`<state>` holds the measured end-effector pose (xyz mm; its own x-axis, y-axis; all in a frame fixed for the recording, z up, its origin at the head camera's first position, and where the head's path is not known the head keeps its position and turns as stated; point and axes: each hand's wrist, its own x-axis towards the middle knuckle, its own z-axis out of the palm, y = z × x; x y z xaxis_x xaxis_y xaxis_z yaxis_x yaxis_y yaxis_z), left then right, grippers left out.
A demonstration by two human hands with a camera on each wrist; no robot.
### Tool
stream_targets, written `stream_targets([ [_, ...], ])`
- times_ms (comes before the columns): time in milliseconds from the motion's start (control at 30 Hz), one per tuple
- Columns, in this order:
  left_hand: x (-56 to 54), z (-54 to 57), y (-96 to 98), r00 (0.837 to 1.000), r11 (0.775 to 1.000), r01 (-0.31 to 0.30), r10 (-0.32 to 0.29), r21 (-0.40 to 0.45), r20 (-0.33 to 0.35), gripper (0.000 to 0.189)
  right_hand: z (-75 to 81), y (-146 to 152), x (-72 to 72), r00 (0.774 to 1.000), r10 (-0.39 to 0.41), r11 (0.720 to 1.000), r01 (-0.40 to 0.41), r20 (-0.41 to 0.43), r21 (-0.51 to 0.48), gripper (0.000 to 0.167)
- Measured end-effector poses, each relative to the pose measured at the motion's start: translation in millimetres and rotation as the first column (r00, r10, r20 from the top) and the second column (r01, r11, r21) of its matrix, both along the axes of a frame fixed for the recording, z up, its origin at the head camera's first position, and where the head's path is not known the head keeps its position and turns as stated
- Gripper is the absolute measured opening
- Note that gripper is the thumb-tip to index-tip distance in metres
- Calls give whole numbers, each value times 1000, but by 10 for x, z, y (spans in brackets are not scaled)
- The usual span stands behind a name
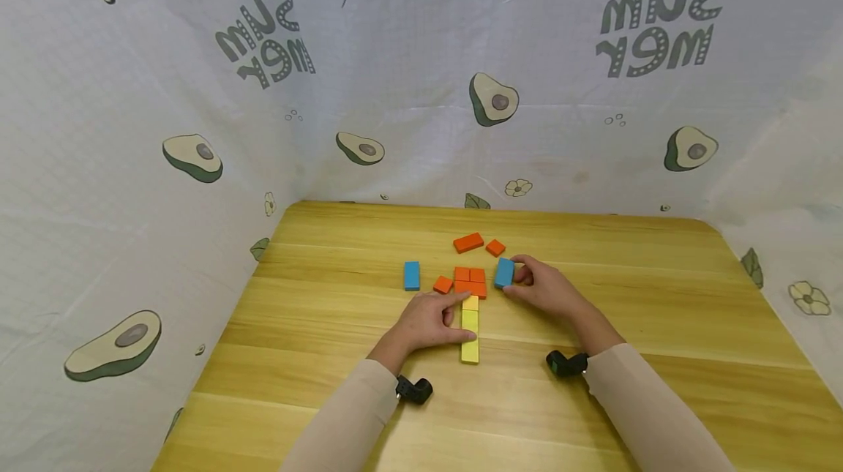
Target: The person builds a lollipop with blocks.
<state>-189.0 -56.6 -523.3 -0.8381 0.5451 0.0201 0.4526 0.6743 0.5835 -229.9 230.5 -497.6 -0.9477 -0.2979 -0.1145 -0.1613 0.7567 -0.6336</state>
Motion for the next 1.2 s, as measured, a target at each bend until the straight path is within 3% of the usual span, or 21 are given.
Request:
stream_targets([
  [600,-5,33,20,1000,1000,-4,4,-8,19,77,36,-83,-241,992,105,994,-102,74,-36,68],
  [1200,-9,47,30,1000,1000,-3,3,-1,25,78,33,-96,-271,989,86,994,-77,118,-77,67],
])
